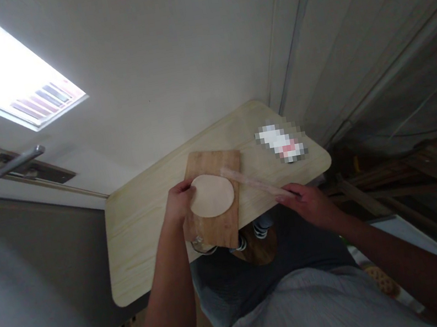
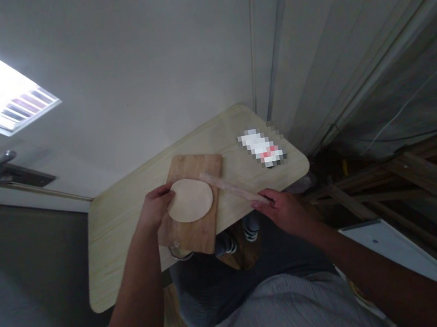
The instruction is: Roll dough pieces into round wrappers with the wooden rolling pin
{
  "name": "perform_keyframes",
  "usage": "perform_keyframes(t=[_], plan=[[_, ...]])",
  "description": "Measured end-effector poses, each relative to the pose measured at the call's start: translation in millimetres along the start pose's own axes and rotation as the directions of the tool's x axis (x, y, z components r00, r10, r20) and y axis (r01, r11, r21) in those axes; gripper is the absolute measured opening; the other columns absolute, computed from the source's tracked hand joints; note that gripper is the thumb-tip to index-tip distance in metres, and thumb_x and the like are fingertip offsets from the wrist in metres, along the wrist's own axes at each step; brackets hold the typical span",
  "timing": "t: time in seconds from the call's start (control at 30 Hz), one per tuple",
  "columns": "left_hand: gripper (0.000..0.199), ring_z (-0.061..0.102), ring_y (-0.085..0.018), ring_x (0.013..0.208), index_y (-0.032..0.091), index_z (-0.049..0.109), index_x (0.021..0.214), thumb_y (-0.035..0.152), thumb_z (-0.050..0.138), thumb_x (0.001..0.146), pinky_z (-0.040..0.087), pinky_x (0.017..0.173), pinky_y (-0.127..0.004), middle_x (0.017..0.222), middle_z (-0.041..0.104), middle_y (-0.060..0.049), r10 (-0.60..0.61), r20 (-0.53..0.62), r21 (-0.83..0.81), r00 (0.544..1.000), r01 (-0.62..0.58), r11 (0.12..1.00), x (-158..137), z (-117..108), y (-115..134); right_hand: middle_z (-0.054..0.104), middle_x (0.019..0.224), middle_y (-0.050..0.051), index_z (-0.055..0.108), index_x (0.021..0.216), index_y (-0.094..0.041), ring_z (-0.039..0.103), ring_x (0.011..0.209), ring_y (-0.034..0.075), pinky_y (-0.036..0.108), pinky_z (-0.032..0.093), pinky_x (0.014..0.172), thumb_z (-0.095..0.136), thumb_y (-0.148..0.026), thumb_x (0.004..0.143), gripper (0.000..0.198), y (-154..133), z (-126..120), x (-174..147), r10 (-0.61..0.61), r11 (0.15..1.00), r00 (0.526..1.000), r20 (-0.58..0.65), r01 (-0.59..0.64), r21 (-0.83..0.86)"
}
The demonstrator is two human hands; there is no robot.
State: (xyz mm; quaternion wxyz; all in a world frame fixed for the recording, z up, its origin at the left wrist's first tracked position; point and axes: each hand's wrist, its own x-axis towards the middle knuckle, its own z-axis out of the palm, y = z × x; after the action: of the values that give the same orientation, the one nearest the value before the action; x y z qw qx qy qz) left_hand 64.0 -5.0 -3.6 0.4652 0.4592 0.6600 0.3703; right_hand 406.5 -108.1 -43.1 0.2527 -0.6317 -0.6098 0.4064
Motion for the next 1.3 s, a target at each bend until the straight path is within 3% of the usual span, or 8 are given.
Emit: perform_keyframes(t=[0.47,0.57,0.63,0.7,0.8,0.93,1.07,1.3], plan=[[0.046,0.066,-0.022,0.076,0.011,0.073,0.109,0.028,0.062,0.068,0.052,0.07,-0.033,0.087,0.074,-0.009,0.048,-0.087,0.31,0.995,-0.018,0.951,-17.4,-22.0,-14.5,0.065,0.071,0.0,0.069,0.091,-0.02,0.058,0.063,0.016,0.028,0.037,0.058,0.057,-0.053,0.091,0.035,-26.8,13.1,-17.5,-0.052,0.996,0.976,0.211,0.067,-0.064],[0.04,0.067,-0.025,0.087,0.014,0.071,0.111,0.03,0.059,0.077,0.053,0.083,-0.039,0.1,0.072,-0.011,0.178,-0.16,0.492,0.971,-0.078,0.867,-25.8,-17.6,-10.9,0.064,0.069,0.0,0.069,0.089,-0.02,0.057,0.061,0.016,0.028,0.036,0.057,0.055,-0.054,0.092,0.037,-27.7,13.5,-15.2,-0.053,0.995,0.973,0.224,0.071,-0.073],[0.036,0.065,-0.027,0.1,0.016,0.069,0.112,0.034,0.058,0.084,0.051,0.094,-0.044,0.11,0.07,-0.013,0.352,-0.209,0.6,0.912,-0.165,0.783,-32.5,-5.9,-6.3,0.066,0.07,0.001,0.07,0.089,-0.02,0.058,0.062,0.016,0.028,0.037,0.058,0.053,-0.054,0.092,0.038,-29.2,13.0,-14.8,-0.056,0.995,0.972,0.227,0.074,-0.072],[0.034,0.06,-0.028,0.114,0.018,0.067,0.115,0.037,0.056,0.09,0.046,0.104,-0.045,0.116,0.067,-0.013,0.496,-0.159,0.65,0.854,-0.288,0.703,-38.7,11.5,-2.6,0.067,0.071,0.001,0.071,0.089,-0.02,0.059,0.063,0.016,0.028,0.037,0.059,0.053,-0.053,0.093,0.038,-31.4,12.3,-15.3,-0.054,0.995,0.973,0.227,0.072,-0.073],[0.039,0.05,-0.027,0.13,0.02,0.059,0.129,0.04,0.048,0.098,0.038,0.113,-0.046,0.136,0.059,-0.012,0.553,0.061,0.698,0.831,-0.431,0.571,-43.5,40.0,-2.2,0.068,0.07,0.002,0.072,0.088,-0.02,0.06,0.063,0.017,0.028,0.036,0.058,0.053,-0.053,0.093,0.038,-33.7,11.8,-16.4,-0.045,0.994,0.974,0.221,0.066,-0.086],[0.043,0.036,-0.032,0.142,0.024,0.052,0.139,0.04,0.038,0.102,0.025,0.118,-0.058,0.152,0.046,-0.011,0.51,0.134,0.841,0.849,-0.37,0.395,-37.6,64.2,-5.3,0.069,0.07,0.003,0.072,0.085,-0.02,0.061,0.064,0.018,0.029,0.036,0.059,0.051,-0.056,0.093,0.042,-30.7,10.9,-15.4,-0.018,0.995,0.975,0.221,0.039,-0.089],[0.049,0.03,-0.034,0.146,0.026,0.048,0.144,0.044,0.031,0.103,0.021,0.118,-0.063,0.157,0.041,-0.009,0.458,0.162,0.88,0.874,-0.339,0.334,-25.9,72.1,-0.1,0.067,0.07,0.003,0.071,0.086,-0.02,0.058,0.063,0.017,0.029,0.037,0.059,0.049,-0.058,0.093,0.045,-23.7,7.2,-12.5,-0.01,0.997,0.978,0.21,0.026,-0.074],[0.05,0.03,-0.03,0.147,0.031,0.046,0.147,0.045,0.024,0.103,0.016,0.12,-0.06,0.158,0.041,-0.006,0.439,0.216,0.878,0.872,-0.37,0.304,-11.6,81.2,10.0,0.068,0.073,0.003,0.072,0.093,-0.02,0.06,0.067,0.019,0.029,0.039,0.06,0.046,-0.059,0.094,0.047,-17.5,2.8,-10.3,0.016,0.997,0.976,0.217,0.002,-0.081]])
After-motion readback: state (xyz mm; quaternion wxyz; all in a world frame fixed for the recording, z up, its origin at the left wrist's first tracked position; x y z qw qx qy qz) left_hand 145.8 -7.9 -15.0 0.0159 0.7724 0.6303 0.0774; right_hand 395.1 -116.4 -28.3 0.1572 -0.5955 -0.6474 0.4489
